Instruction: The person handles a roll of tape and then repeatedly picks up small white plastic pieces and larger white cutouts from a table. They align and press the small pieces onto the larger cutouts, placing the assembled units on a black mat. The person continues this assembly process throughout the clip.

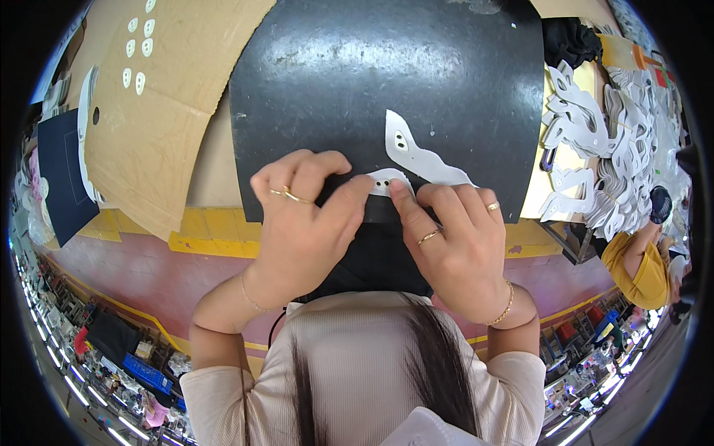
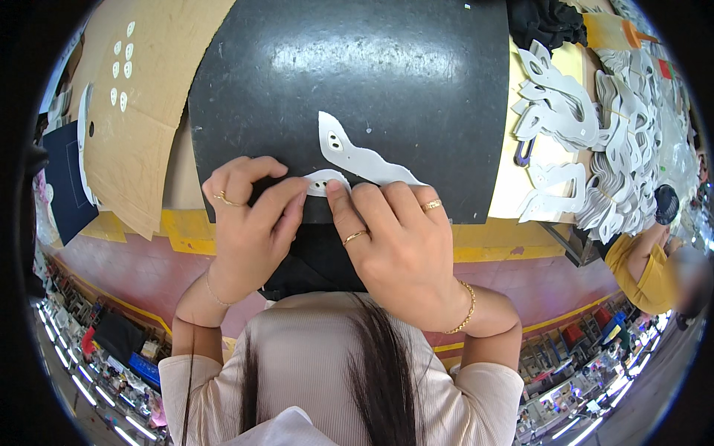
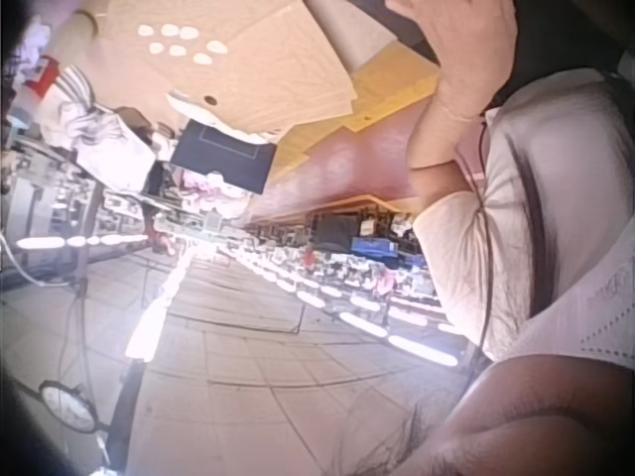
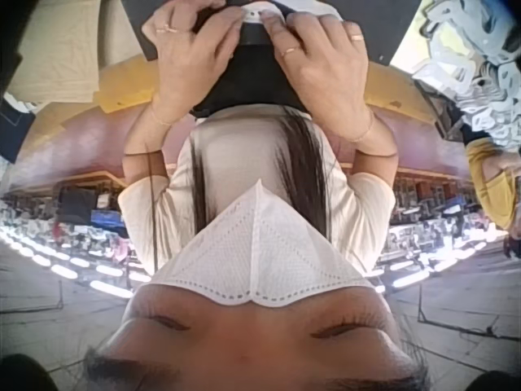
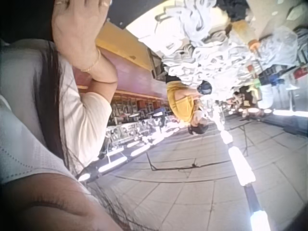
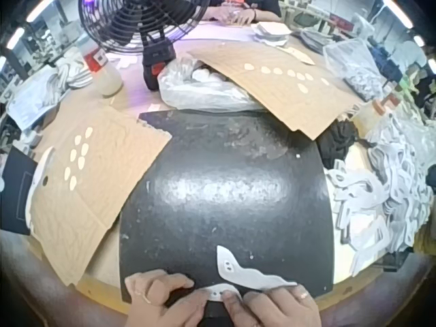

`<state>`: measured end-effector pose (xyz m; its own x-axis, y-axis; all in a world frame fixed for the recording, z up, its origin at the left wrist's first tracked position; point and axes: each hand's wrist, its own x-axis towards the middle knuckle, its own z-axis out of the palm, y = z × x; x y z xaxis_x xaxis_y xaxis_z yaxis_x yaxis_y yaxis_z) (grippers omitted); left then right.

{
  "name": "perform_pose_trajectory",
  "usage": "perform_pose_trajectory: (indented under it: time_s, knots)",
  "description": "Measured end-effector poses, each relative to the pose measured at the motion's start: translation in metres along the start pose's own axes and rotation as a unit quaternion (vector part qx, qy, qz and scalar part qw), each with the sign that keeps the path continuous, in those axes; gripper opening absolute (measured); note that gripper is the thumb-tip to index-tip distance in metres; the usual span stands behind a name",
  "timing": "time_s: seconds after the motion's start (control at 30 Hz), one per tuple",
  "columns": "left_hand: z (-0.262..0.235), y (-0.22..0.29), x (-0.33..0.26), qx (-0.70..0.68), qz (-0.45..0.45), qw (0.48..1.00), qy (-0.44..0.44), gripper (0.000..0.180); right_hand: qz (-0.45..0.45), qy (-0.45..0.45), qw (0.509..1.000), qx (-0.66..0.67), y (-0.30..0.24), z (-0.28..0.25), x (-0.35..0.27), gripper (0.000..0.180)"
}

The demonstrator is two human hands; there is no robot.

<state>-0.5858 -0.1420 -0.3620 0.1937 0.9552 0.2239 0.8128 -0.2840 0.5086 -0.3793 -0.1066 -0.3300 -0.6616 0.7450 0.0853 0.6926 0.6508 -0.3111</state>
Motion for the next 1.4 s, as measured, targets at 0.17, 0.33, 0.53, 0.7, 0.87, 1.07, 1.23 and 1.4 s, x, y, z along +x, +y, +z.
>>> perform_pose_trajectory:
  time_s: [0.17, 0.33, 0.53, 0.7, 0.87, 1.07, 1.23, 1.4]
  knots:
    - [-0.002, -0.004, -0.002, 0.038, 0.117, 0.992, -0.02, 0.033, -0.037, 0.003, 0.995, -0.092, -0.005, -0.005, -0.003, 0.035]
    - [-0.007, 0.006, -0.006, 0.137, 0.171, 0.974, -0.051, 0.033, -0.041, -0.029, 0.993, -0.103, -0.007, 0.002, -0.012, 0.053]
    - [-0.008, 0.015, -0.01, 0.21, 0.171, 0.961, -0.064, 0.035, -0.029, -0.038, 0.999, -0.014, 0.002, -0.005, -0.018, 0.048]
    - [-0.003, 0.026, -0.011, 0.263, 0.163, 0.949, -0.061, 0.034, -0.023, -0.048, 0.998, -0.034, -0.002, -0.007, -0.017, 0.046]
    - [-0.006, 0.022, -0.011, 0.266, 0.183, 0.944, -0.068, 0.034, -0.001, -0.056, 0.997, -0.044, -0.004, -0.007, -0.015, 0.053]
    - [-0.013, 0.016, -0.009, 0.178, 0.152, 0.97, -0.072, 0.03, -0.003, -0.051, 0.998, -0.04, -0.002, -0.007, -0.015, 0.057]
    - [-0.014, 0.026, -0.009, 0.189, 0.126, 0.97, -0.087, 0.03, -0.017, -0.04, 0.999, -0.029, 0.006, -0.003, -0.021, 0.046]
    - [-0.005, 0.021, -0.011, 0.175, 0.137, 0.974, -0.043, 0.029, -0.027, -0.022, 0.995, -0.098, -0.001, -0.001, -0.02, 0.045]
